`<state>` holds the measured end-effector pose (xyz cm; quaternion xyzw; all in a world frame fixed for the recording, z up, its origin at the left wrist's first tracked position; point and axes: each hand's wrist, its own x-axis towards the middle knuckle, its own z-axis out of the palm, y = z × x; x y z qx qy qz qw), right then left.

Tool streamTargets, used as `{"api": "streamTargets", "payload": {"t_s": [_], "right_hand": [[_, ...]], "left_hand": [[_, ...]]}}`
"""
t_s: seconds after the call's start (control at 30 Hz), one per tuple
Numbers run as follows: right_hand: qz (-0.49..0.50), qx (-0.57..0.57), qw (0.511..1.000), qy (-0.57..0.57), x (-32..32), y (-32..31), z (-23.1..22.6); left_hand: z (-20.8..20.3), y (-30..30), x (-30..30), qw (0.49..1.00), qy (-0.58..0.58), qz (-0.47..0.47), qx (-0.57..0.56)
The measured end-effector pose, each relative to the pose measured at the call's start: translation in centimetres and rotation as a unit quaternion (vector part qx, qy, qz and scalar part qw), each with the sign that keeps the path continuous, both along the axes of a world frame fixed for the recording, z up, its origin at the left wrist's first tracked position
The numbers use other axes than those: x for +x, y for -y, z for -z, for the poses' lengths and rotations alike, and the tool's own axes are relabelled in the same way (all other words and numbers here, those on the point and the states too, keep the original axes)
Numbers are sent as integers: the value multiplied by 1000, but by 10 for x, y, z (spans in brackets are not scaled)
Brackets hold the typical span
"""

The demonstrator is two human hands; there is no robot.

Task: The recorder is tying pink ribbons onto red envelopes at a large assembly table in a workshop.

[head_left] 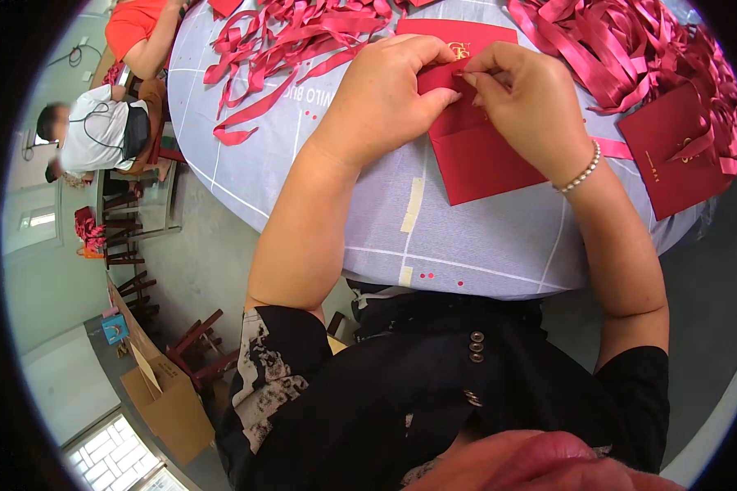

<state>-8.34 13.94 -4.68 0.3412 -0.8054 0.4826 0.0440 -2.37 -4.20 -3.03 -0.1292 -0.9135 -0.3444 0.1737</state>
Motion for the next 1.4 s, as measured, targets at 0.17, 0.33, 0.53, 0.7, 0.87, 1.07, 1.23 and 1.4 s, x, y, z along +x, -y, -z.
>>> {"api": "streamTargets", "payload": {"t_s": [0.17,0.33,0.53,0.7,0.87,1.07,1.23,1.4], "right_hand": [[33,58,971,-231,13,9,2],[30,84,961,-260,14,13,3],[33,12,995,-89,3,6,-1],[15,41,995,-94,7,6,-1],[52,102,975,-192,18,13,-3],[39,79,969,-232,8,13,2],[-59,-42,994,88,1,-4,-11],[-73,45,995,-41,-10,-14,-18]], "left_hand": [[0,-2,-1,1000,1,-9,21],[-3,-2,1,996,52,-25,67],[3,2,-2,985,82,-16,152],[4,2,-2,983,98,-8,153],[2,-7,-1,993,49,-11,104],[2,-4,-1,986,103,-30,131],[2,-1,-1,982,95,-11,161],[0,-5,1,987,107,-2,122]]}}
